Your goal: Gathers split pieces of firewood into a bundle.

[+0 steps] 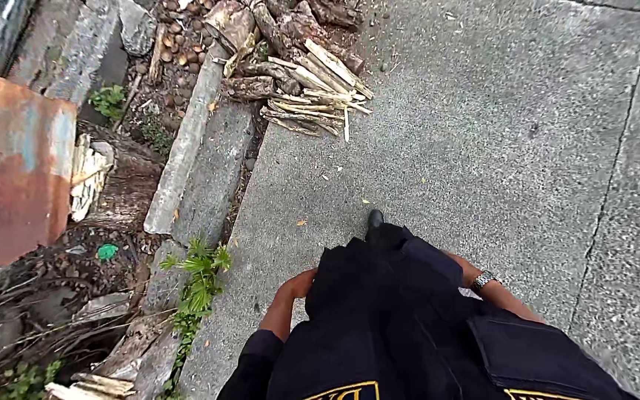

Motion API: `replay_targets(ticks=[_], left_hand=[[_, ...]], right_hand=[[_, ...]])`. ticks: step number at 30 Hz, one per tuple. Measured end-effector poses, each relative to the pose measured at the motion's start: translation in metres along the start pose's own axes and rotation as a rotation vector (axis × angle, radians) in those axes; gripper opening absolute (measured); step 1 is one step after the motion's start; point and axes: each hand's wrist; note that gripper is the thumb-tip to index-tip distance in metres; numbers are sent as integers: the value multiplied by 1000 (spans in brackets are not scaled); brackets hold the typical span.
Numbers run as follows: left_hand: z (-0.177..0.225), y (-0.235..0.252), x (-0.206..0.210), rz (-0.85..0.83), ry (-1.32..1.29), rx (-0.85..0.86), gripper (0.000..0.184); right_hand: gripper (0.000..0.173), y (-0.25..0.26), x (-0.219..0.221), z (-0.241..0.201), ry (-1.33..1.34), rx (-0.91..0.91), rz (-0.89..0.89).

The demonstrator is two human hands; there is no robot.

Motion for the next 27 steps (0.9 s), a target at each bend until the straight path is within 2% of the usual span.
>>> replay_targets(ticks=[3,7,9,11,13,14,15,17,19,21,25,27], left_hand=[[23,14,-29,164,42,20,53],[44,38,-51,414,-205,-11,29],[49,60,-66,481,-287,-34,21],[54,82,-86,502,-351,-24,18],[62,104,-116,497,-402,28,19],[66,116,-134,499,-407,65,19],[70,128,-155,491,-401,104,19],[74,154,-207,434,-335,175,20],[84,173,-253,317,-235,178,20],[92,182,-285,190,-160,131,20],[111,175,-307,151,-252,-19,16],[125,178,-313,152,-312,-48,17]], right_hand=[[47,39,-68,-26,-118,-31,-106],[42,93,-130,-93,-291,78,-209],[43,136,-151,-117,-439,86,-273],[40,178,-167,-129,-556,74,-248],[41,191,-193,-202,-735,263,-335],[42,201,-207,-232,-783,293,-377],[43,212,-218,-245,-781,228,-331],[48,257,-223,-223,-691,-87,16],[47,286,-261,-273,-846,275,-233],[41,296,-292,-313,-959,423,-291],[38,282,-348,-386,-973,332,-362],[42,289,-374,-396,-992,285,-399]])
Point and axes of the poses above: each hand's wrist, its own y-axis towards the middle knuckle, its own x-axis out of the palm, z = x × y, and after that the axes turned 14 degrees about x, right-handed
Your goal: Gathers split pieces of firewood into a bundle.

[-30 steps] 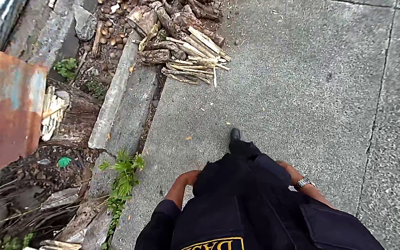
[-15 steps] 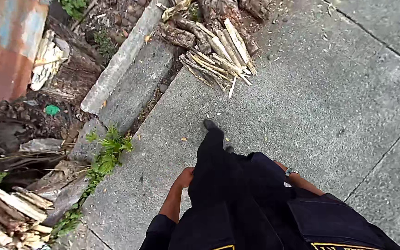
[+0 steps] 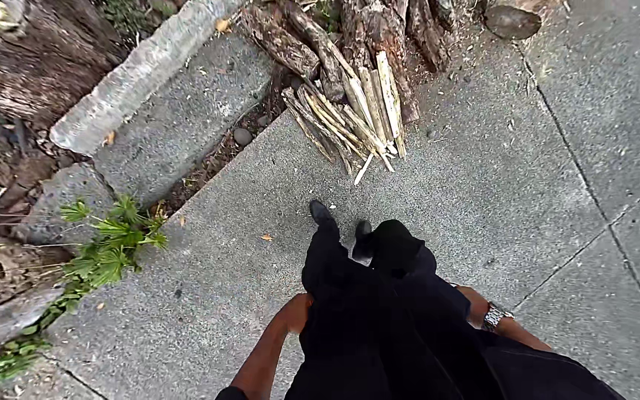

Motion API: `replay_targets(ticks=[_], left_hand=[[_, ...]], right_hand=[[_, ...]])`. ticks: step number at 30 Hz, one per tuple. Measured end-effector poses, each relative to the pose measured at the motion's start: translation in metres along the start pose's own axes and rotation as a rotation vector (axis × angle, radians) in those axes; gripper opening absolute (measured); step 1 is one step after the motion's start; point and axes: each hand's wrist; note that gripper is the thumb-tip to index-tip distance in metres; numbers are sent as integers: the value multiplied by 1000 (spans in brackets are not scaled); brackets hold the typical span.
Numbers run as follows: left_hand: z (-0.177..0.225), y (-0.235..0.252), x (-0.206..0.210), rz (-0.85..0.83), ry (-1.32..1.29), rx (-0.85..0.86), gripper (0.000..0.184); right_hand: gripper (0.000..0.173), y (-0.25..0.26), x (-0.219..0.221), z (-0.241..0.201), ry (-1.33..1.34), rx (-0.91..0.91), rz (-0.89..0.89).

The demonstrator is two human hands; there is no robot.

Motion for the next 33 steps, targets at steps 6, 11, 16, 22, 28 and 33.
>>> replay_targets(ticks=[6,11,16,22,28,33], left_hand=[[37,47,3,-124,26,-144,20],[74,111,22,-149,-19,-299,27],[69,163,-34,115,-157,-127,29],[-66,314,-215,955,-378,-176,34],[-212,514,-328,1133,-588,-255,42],[-287,604,-379,894,-233,-304,92]], right_hand=[[45,42,-79,30,-104,-47,-85],[43,115,-167,60,-415,-163,-255],[20,235,-276,43,-692,-364,-301],[36,468,-391,-73,-164,-266,182],[61,652,-407,-220,475,-137,392],[112,738,-381,-285,462,-111,513]])
Point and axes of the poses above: each hand's wrist, its own y-axis towards the middle knuckle, its own x-axis out of the palm, z = x × y, and after that the axes turned 14 degrees about x, right-handed
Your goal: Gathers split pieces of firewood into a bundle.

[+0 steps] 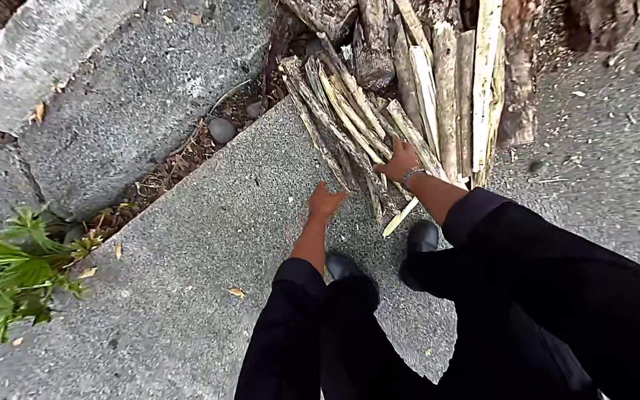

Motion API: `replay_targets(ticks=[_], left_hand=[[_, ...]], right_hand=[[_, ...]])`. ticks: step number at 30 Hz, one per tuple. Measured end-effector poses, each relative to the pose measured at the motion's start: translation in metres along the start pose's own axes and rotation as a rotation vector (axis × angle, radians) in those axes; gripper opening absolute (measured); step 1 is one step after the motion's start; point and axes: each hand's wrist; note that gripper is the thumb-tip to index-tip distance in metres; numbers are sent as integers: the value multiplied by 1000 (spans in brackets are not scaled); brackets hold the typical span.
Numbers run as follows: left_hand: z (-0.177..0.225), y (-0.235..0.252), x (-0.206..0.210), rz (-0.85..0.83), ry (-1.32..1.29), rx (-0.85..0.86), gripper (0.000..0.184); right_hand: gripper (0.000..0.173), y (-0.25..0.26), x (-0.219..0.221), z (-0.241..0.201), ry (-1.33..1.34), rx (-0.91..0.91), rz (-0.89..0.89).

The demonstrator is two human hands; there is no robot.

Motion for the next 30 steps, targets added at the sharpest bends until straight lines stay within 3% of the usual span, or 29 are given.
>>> replay_targets(ticks=[3,6,9,13,15,18,21,25,30], left_hand=[[-29,56,4,50,16,84,106],[-50,95,16,111,-88,84,110],[-68,131,46,196,-187,135,126],[-80,155,88,309,-237,152,145],[-82,149,98,257,-313,92,136],[-76,138,97,180,-319,76,99],[-79,139,93,197,-636,97,65],[-84,134,91,257,-839,79,70],[-113,119,92,301,-680,61,89]], right_hand=[[112,39,24,-10,69,-160,185],[118,90,31,-28,87,-322,205],[116,122,38,-46,-27,-266,186],[89,131,56,-38,-194,-173,262],[91,124,64,-22,-189,-96,201],[76,123,76,4,-90,-28,219],[59,125,79,4,31,-12,161],[55,105,94,0,111,-5,32],[53,69,120,-4,134,51,-113]])
Point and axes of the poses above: each hand's wrist, its own y-axis towards the middle knuckle, its own x-axis out of the palm, z = x × y, and after that the axes turned 14 degrees about x, right-handed
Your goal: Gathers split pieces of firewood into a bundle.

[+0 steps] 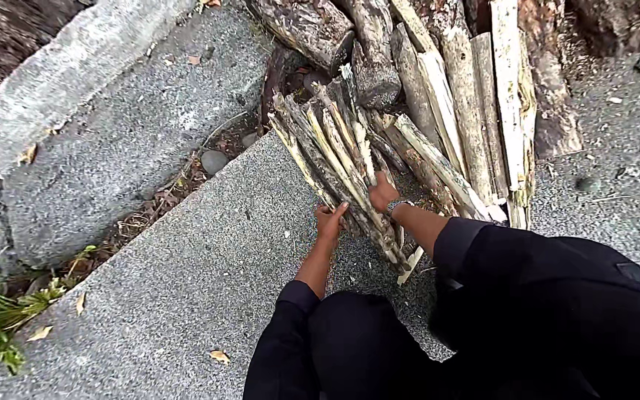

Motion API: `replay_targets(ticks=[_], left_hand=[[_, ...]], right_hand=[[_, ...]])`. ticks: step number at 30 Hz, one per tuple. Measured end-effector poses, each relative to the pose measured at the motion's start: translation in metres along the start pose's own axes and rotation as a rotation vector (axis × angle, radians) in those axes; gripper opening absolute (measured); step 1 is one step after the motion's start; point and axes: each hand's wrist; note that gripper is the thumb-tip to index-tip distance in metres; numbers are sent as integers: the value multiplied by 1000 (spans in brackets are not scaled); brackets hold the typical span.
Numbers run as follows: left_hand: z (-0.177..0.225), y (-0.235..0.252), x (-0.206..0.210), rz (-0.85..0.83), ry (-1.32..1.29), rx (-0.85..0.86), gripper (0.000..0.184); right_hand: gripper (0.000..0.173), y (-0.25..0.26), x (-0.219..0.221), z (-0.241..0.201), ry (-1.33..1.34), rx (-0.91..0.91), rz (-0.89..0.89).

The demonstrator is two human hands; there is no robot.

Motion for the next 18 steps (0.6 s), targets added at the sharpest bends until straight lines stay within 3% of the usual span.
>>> replay_targets(ticks=[4,7,10,12,18], left_hand=[[1,-30,-18,-68,-125,37,80],[3,-54,-43,16,-192,112,68],[-1,-73,-71,83,-173,156,72],[-8,-86,-83,166,-170,146,62],[-7,-109,-124,249,-124,130,50]], right_hand=[[56,-34,38,-3,-42,-137,-81],[64,-76,66,-11,-178,-228,-215],[61,-100,83,-17,-345,-311,-310],[59,-110,91,-16,-399,-363,-370],[49,-109,93,-19,-154,-497,-346]])
Point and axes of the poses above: each hand's wrist, its own y-axis towards the middle knuckle, its own x-axis out of the palm, z = x × y, and after that the axes turned 14 degrees about x, right-handed
